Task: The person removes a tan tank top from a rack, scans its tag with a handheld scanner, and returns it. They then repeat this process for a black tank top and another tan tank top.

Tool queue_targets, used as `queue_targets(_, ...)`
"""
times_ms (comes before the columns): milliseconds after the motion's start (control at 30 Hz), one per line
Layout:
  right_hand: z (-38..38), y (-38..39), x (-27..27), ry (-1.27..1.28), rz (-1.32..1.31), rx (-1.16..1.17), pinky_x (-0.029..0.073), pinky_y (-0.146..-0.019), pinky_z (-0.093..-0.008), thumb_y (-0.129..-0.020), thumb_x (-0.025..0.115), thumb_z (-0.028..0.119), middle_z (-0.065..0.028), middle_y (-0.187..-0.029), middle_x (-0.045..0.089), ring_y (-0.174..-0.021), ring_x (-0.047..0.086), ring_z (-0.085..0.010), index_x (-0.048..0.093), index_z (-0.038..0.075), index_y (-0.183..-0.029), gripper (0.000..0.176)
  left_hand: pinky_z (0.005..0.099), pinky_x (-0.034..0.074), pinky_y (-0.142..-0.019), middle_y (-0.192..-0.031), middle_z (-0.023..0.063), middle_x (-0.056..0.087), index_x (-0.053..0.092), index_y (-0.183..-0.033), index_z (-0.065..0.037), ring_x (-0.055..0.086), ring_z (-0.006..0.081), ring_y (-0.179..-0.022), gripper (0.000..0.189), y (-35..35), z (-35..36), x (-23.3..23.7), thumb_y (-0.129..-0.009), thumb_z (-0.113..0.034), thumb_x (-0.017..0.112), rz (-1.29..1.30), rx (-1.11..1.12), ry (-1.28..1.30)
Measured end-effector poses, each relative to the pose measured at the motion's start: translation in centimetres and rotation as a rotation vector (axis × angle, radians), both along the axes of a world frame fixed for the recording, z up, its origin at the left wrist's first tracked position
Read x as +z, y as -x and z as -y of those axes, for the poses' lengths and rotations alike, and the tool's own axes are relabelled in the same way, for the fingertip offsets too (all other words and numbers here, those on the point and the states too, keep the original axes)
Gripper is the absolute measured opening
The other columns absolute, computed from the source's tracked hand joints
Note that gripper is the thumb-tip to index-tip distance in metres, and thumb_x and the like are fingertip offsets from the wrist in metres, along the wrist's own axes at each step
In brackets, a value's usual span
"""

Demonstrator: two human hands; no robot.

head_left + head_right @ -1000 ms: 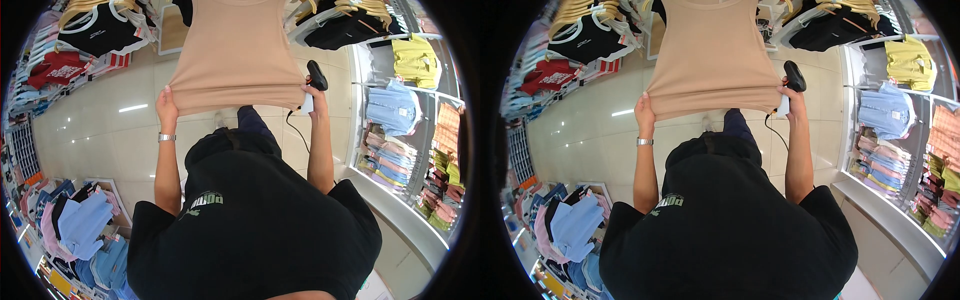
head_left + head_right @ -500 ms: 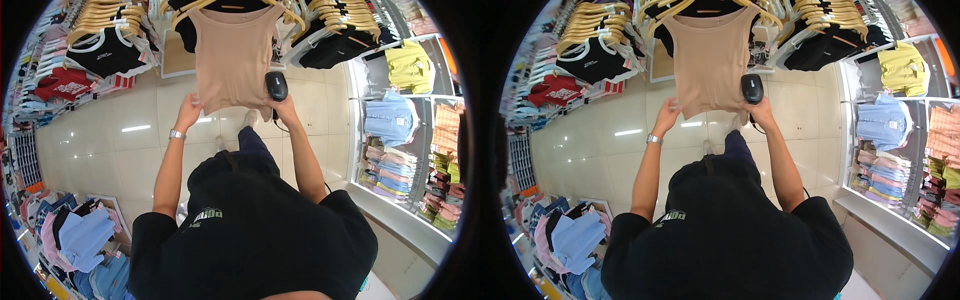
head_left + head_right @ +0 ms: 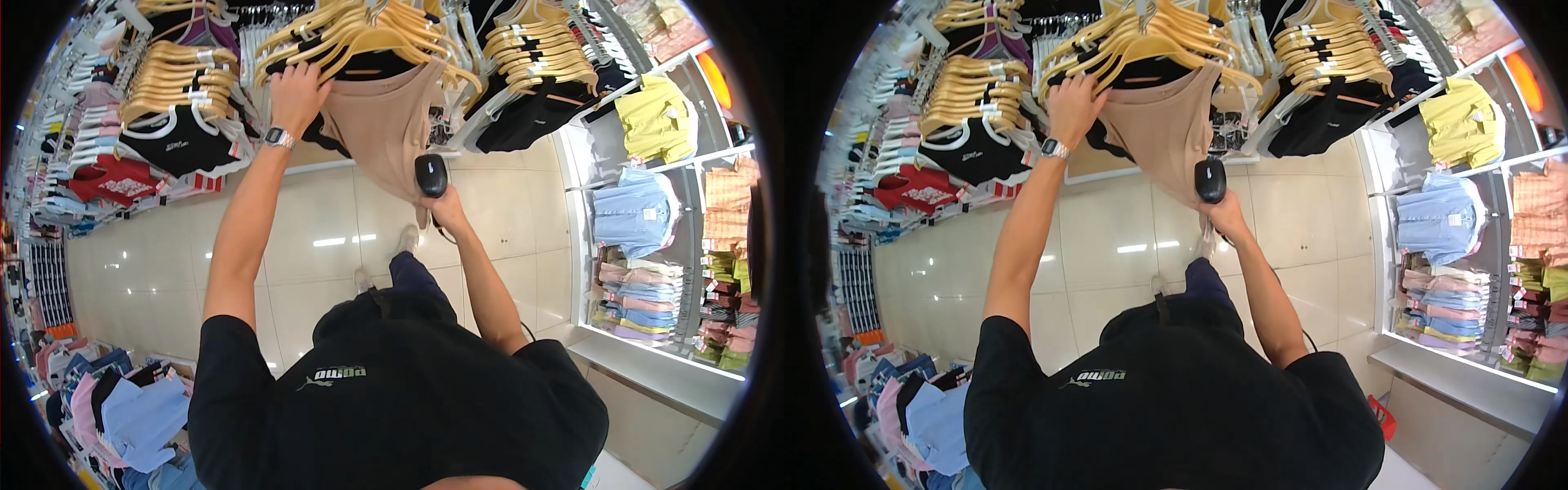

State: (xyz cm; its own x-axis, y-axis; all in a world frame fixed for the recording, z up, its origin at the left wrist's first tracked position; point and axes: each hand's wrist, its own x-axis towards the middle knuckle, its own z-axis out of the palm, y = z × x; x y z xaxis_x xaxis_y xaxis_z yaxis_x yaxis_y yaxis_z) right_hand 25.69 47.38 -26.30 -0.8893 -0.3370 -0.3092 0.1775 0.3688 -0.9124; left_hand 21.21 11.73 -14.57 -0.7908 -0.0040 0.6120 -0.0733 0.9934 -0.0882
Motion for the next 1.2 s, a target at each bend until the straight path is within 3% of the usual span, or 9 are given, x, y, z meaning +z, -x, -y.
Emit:
queue_targets(333, -1.0, 0.6, 0.0, 0.017, -0.036, -0.071, 0.05, -0.062, -0.034, -0.072, 0.076, 0.01, -0.0049, -0.073, 0.06, -0.063, 0.058, -0.0161, 0.059, -0.001, -0.092, 0.028, 0.0421, 0.045, -0.052, -0.067, 0.0129, 0.063, 0.062, -0.082, -0.006, 0.061, 0.0352, -0.06, 0.033, -0.3, -0.3, 3.5, -0.093, -0.037, 0.063, 0.077, -0.211, -0.518)
queue_targets(533, -1.5, -1.5, 4.2, 0.052, -0.073, -0.176, 0.052, -0.065, -0.0331, -0.074, 0.077, 0.011, -0.0066, -0.075, 0.063, -0.063, 0.062, -0.0166, 0.061, -0.001, -0.092, 0.027, 0.0247, 0.03, -0.052, -0.064, -0.0052, 0.04, 0.057, -0.078, -0.004, 0.032, 0.0061, -0.059, 0.037, -6.6, -5.6, 6.5, -0.092, -0.035, 0.07, 0.38, -0.438, -1.23)
queue_targets(667, -3.2, -4.0, 3.9, 0.023, -0.279, -0.312, 0.045, -0.063, -0.0311, -0.075, 0.079, 0.009, -0.0015, -0.078, 0.061, -0.067, 0.052, -0.0118, 0.065, 0.0, -0.096, 0.026, 0.0205, 0.033, -0.05, -0.07, -0.0071, 0.045, 0.051, -0.093, -0.011, 0.04, 0.0014, -0.058, 0.026, -12.9, -11.1, 4.9, -0.102, -0.035, 0.055, 0.646, -0.526, -1.678)
queue_targets(700, -4.2, -4.8, 4.8, -0.055, -0.223, -0.275, 0.05, -0.071, -0.0302, -0.076, 0.078, 0.007, -0.0049, -0.088, 0.068, -0.078, 0.062, -0.014, 0.065, -0.001, -0.105, 0.032, 0.0206, 0.033, -0.049, -0.072, -0.0069, 0.044, 0.05, -0.096, -0.011, 0.038, 0.0015, -0.058, 0.024, -14.3, -12.6, 4.1, -0.103, -0.034, 0.053, 0.678, -0.555, -1.753)
queue_targets(767, -4.3, -6.6, 8.6, 0.348, -0.185, -0.211, 0.051, -0.093, -0.0362, -0.075, 0.069, -0.004, -0.0163, -0.128, 0.06, -0.113, 0.062, -0.0257, 0.058, 0.002, -0.123, 0.05, 0.0207, 0.033, -0.05, -0.077, -0.0063, 0.044, 0.048, -0.1, -0.011, 0.036, 0.002, -0.059, 0.022, -16.9, -16.2, 3.5, -0.104, -0.033, 0.051, 0.687, -0.585, -1.805)
queue_targets(833, -4.7, -7.8, 12.0, 0.626, -0.203, -0.106, 0.048, -0.101, -0.0403, -0.074, 0.066, -0.007, -0.0205, -0.143, 0.049, -0.124, 0.057, -0.031, 0.055, 0.001, -0.125, 0.053, 0.0206, 0.034, -0.052, -0.078, -0.005, 0.044, 0.047, -0.105, -0.01, 0.038, 0.0023, -0.062, 0.023, -18.7, -20.0, 3.2, -0.104, -0.033, 0.049, 0.672, -0.559, -1.997)
queue_targets(1033, -5.5, -7.2, 15.5, 0.812, -0.079, 0.211, 0.046, -0.103, -0.0476, -0.072, 0.072, 0.0, -0.0251, -0.146, 0.044, -0.123, 0.058, -0.0356, 0.059, 0.004, -0.12, 0.05, 0.023, 0.043, -0.05, -0.079, 0.0004, 0.049, 0.04, -0.119, -0.006, 0.051, 0.0058, -0.062, 0.033, -20.0, -27.4, -1.5, -0.102, -0.029, 0.055, 0.55, -0.632, -1.729)
queue_targets(1133, -6.4, -7.5, 15.2, 0.619, -0.01, 0.246, 0.051, -0.099, -0.0447, -0.074, 0.075, -0.002, -0.0228, -0.141, 0.049, -0.116, 0.062, -0.0306, 0.06, 0.004, -0.119, 0.048, 0.0255, 0.05, -0.055, -0.092, 0.0062, 0.053, 0.038, -0.125, -0.004, 0.057, 0.0099, -0.067, 0.039, -21.0, -28.4, -1.9, -0.099, -0.023, 0.06, 0.633, -0.653, -1.734)
queue_targets(1200, -6.5, -8.0, 15.2, 0.483, -0.092, 0.237, 0.054, -0.083, -0.0339, -0.076, 0.077, -0.002, -0.0137, -0.118, 0.063, -0.097, 0.064, -0.0189, 0.061, 0.003, -0.115, 0.043, 0.027, 0.054, -0.065, -0.105, 0.0117, 0.053, 0.038, -0.131, -0.002, 0.06, 0.013, -0.081, 0.044, -21.7, -28.7, -2.8, -0.098, -0.019, 0.061, 0.591, -0.735, -1.608)
